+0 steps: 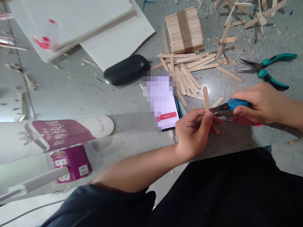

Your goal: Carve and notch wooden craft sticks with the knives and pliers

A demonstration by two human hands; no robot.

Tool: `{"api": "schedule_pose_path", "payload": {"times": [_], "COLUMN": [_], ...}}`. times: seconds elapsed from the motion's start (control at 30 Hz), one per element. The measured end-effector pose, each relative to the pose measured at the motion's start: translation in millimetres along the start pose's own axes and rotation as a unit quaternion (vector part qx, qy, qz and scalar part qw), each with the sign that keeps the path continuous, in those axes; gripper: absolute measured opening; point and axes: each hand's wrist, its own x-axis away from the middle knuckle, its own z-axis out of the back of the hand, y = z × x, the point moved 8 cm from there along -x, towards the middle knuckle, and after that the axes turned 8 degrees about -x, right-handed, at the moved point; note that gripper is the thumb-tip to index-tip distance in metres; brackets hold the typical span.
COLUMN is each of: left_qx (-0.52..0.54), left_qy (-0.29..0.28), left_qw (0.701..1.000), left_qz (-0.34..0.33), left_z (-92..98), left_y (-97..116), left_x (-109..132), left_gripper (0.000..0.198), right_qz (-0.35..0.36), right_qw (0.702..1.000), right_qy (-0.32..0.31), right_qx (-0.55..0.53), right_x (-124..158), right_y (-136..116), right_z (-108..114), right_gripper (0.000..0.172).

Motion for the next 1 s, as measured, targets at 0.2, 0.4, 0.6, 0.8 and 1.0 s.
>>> {"api": "schedule_pose_path", "payload": {"times": [0.2, 0.4, 0.6, 0.8, 1.0], "left_qx": [0.009, -0.024, -0.073, -0.147, -0.174], "left_qy": [0.004, 0.02, 0.031, 0.03, 0.025], "left_qw": [1.0, 0.999, 0.997, 0.988, 0.984], "left_qz": [0.003, 0.022, 0.002, -0.021, -0.026], "left_z": [1.4, 4.0, 5.6, 8.5, 8.7], "left_y": [-1, -2, 1, 5, 9], "left_x": [-1, 1, 1, 3, 3], "left_gripper": [0.031, 0.035, 0.035, 0.028, 0.029], "right_qz": [-0.013, -0.02, -0.016, -0.056, -0.085], "right_qw": [1.0, 1.0, 1.0, 0.997, 0.991], "right_qy": [-0.004, -0.002, 0.005, 0.023, 0.043], "right_qx": [0.01, 0.004, 0.009, 0.055, 0.092], "right_x": [-1, -1, -1, 8, 15], "right_y": [5, 6, 6, -8, -20], "right_z": [-2, -2, -5, 4, 11], "right_gripper": [0.082, 0.084, 0.088, 0.085, 0.085]}}
